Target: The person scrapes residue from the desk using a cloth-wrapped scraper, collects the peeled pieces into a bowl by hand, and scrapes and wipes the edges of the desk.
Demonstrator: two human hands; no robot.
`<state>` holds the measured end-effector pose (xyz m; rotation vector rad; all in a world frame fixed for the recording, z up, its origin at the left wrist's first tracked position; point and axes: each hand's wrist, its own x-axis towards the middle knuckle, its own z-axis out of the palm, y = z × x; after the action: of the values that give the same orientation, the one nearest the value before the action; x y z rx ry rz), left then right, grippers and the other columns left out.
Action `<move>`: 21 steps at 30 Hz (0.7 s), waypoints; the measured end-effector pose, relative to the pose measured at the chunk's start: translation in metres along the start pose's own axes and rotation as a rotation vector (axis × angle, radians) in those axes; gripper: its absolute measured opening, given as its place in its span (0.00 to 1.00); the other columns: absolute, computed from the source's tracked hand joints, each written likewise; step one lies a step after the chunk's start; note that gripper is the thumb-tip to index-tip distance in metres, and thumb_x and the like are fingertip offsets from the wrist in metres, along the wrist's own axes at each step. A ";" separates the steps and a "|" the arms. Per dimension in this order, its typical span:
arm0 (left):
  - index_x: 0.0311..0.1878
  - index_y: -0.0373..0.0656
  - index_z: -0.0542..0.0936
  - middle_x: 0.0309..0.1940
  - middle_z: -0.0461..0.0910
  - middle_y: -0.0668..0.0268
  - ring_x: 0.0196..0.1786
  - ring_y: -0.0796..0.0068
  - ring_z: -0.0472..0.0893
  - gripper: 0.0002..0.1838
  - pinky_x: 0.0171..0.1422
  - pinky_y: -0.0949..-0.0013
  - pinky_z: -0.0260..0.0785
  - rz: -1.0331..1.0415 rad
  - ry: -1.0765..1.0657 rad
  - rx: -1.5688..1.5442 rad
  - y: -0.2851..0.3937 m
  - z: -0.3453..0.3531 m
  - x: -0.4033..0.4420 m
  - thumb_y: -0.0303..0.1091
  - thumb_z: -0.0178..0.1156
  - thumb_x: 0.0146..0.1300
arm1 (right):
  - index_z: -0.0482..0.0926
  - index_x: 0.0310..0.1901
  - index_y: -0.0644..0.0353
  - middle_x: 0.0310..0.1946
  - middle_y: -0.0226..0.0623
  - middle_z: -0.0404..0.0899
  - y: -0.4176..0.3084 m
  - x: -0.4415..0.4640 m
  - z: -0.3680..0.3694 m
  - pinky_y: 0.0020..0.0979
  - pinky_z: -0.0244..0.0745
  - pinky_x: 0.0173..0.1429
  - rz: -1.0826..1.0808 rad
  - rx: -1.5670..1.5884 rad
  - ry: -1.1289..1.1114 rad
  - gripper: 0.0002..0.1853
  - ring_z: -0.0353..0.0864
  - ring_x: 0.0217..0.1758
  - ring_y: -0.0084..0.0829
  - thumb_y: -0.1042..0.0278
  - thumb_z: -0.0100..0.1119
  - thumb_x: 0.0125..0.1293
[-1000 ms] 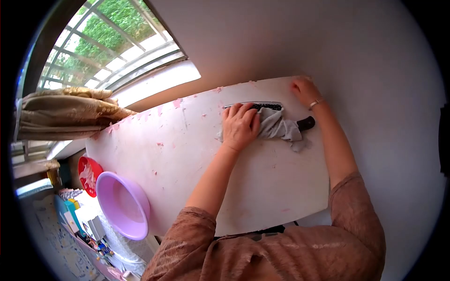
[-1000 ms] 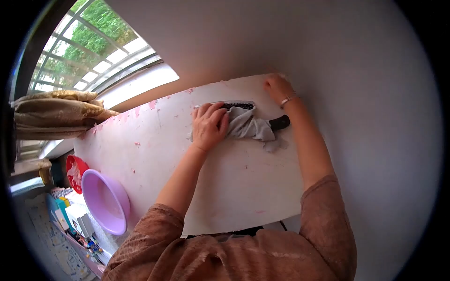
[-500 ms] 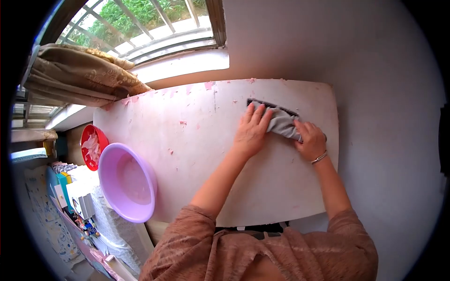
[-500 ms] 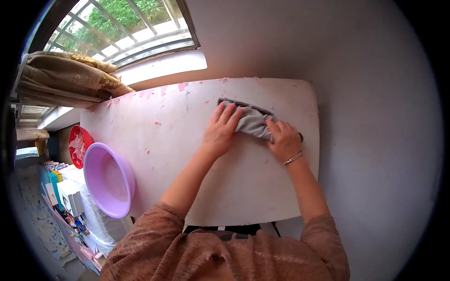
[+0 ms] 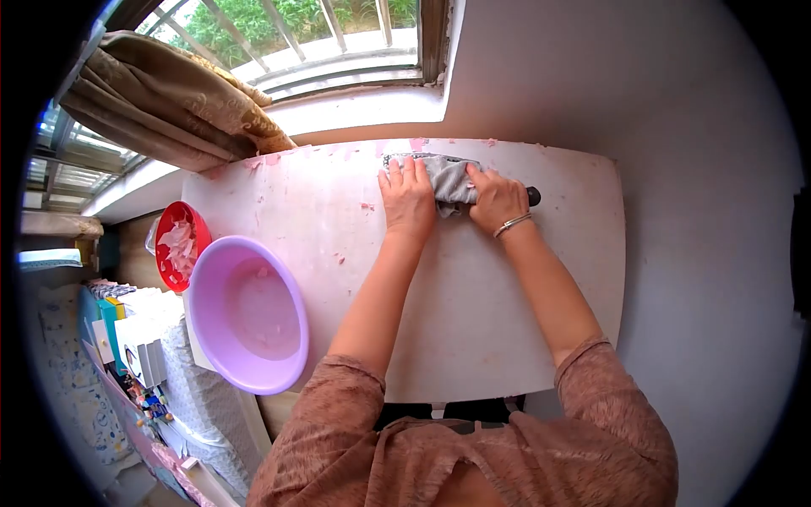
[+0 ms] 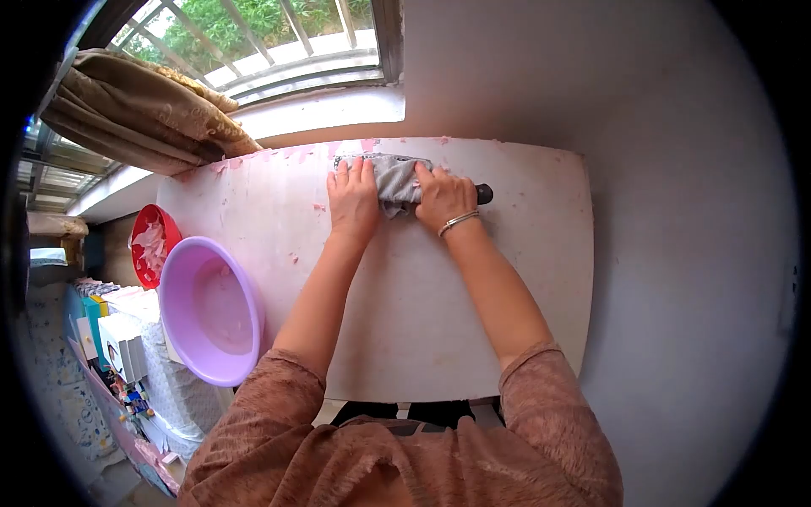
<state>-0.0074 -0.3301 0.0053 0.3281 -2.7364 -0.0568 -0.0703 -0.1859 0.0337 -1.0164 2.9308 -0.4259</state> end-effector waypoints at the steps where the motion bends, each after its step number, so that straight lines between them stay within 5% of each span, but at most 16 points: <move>1: 0.48 0.35 0.73 0.49 0.73 0.57 0.55 0.54 0.69 0.18 0.59 0.48 0.56 -0.004 0.000 -0.004 -0.001 0.002 -0.004 0.29 0.49 0.53 | 0.74 0.50 0.53 0.31 0.41 0.76 -0.003 0.001 -0.006 0.40 0.73 0.38 0.011 0.004 -0.023 0.28 0.77 0.33 0.43 0.73 0.53 0.39; 21: 0.42 0.36 0.74 0.44 0.75 0.58 0.50 0.56 0.72 0.13 0.57 0.52 0.60 -0.006 0.096 0.016 0.002 0.001 -0.003 0.27 0.50 0.52 | 0.72 0.50 0.53 0.33 0.44 0.78 -0.002 0.001 -0.010 0.40 0.74 0.40 0.041 0.003 -0.220 0.23 0.79 0.35 0.41 0.70 0.49 0.48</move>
<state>-0.0058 -0.3272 0.0038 0.3345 -2.6422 -0.0202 -0.0708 -0.1854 0.0442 -0.9354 2.7492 -0.2955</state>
